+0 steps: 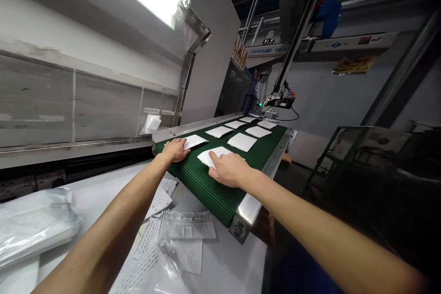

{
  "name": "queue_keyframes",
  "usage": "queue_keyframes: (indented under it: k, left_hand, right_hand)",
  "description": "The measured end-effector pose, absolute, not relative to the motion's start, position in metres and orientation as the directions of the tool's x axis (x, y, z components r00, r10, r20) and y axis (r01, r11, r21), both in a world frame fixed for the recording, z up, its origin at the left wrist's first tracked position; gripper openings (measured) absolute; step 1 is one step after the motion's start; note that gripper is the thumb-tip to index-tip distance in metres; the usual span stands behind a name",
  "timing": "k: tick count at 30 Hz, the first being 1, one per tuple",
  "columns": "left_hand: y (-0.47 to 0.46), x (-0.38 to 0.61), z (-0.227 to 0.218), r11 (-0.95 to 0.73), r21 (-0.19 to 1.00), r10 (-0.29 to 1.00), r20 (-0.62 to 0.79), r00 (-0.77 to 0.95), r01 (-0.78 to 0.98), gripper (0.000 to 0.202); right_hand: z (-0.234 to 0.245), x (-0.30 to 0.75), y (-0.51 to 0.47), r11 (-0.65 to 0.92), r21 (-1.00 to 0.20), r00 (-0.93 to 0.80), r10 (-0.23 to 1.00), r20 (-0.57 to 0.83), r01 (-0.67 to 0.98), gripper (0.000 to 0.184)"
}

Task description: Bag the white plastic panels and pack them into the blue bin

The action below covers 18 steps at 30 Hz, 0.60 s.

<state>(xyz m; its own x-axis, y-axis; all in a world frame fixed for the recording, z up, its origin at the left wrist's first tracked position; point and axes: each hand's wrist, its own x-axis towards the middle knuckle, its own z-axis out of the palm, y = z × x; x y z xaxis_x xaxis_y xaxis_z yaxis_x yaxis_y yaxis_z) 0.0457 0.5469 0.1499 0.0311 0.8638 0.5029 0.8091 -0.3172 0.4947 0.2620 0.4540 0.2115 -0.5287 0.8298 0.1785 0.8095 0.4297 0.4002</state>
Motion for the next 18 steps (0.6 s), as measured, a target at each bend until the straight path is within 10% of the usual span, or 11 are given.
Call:
queue_keyframes:
  k: [10,18]
  left_hand:
    - [0.485,0.002,0.198,-0.324,0.834,0.833,0.476,-0.284,0.448,0.038]
    - [0.250,-0.049,0.111,0.092,0.990,0.992,-0.101,-0.079,-0.110,0.045]
  right_hand:
    - [0.269,0.314,0.433,0.395,0.333,-0.517,0.672,0.530,0.856,0.027]
    - [0.228,0.258,0.281,0.850,-0.056,-0.519,0.371,0.770,0.524,0.044]
